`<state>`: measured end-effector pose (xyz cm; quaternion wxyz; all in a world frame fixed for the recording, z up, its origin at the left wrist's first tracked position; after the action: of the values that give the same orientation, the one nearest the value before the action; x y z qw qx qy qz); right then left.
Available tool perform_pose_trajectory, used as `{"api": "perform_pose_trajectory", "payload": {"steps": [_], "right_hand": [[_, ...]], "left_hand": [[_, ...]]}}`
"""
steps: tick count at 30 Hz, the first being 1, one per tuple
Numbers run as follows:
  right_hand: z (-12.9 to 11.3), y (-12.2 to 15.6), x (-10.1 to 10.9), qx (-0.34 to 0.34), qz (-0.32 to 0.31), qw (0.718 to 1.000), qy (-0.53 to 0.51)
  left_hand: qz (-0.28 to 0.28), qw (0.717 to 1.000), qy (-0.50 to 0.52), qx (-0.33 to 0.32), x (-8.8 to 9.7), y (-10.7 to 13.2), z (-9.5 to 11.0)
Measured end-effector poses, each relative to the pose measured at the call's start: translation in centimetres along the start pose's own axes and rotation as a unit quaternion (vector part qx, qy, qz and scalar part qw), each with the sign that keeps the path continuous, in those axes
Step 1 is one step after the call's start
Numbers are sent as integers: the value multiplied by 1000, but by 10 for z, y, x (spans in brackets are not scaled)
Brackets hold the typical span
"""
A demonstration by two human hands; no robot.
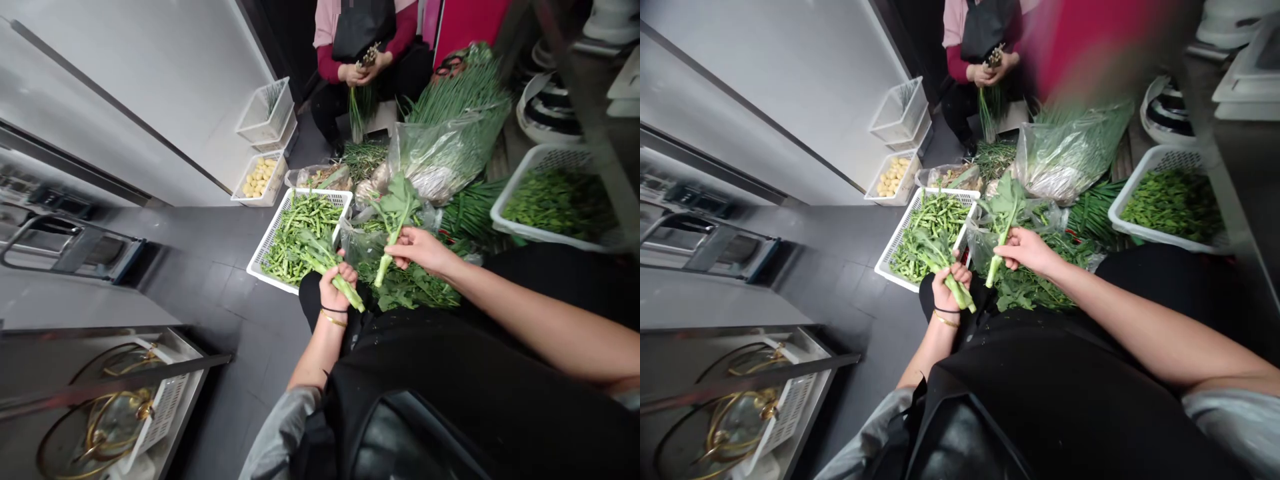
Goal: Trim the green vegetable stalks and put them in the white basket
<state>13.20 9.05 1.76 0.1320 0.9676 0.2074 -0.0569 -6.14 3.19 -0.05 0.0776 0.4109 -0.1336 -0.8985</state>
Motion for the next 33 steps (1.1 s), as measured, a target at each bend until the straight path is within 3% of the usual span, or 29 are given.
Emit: {"api": "perform_pose_trajectory", "payload": {"steps": [5, 7, 8, 10, 12, 13, 14, 18, 20, 23, 27, 29, 33], "right_hand": [[7, -16, -12, 8, -40, 998, 49], [9, -20, -17, 52, -4, 993, 104], [9, -20, -19, 96, 28, 983, 157], [9, -15, -23, 206, 80, 931, 289], [12, -7, -27, 288, 73, 873, 388], [15, -4, -26, 297, 51, 862, 408], [17, -2, -24, 282, 29, 869, 405], [18, -15, -4, 113, -18, 970, 214], [11, -24, 3, 84, -1, 991, 107], [3, -23, 1, 123, 76, 989, 40], [7, 1, -11, 185, 161, 968, 49], [5, 4, -10, 188, 169, 966, 60], [-8, -14, -4, 165, 167, 969, 82]], "left_hand": [[-36, 997, -35, 63, -9, 11, -26], [-33, 990, -75, 115, -12, 10, -33], [-20, 987, -84, 135, -13, 8, -35], [20, 986, -76, 145, -13, 3, -34], [57, 989, -64, 121, -13, -2, -30], [68, 989, -71, 106, -12, -3, -27], [75, 989, -86, 91, -12, -3, -24], [53, 983, -161, 68, -16, 4, -22], [43, 981, -175, 72, -20, 6, -25], [90, 984, -149, 38, -22, 4, -26], [167, 980, -106, -5, -19, -1, -26], [150, 985, -87, 23, -21, -2, -29], [56, 989, -75, 118, -32, 1, -38]]}}
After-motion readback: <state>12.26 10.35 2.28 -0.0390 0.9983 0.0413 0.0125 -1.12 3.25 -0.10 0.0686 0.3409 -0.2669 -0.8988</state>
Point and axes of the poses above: each hand's wrist, its own y-axis away from the middle knuckle, its own x-axis out of the back of the hand, z = x × y, the point moved 2 cm from there along -y, towards the middle knuckle, and after that the axes turned 1 degree about -z, right-handed, at the moved point
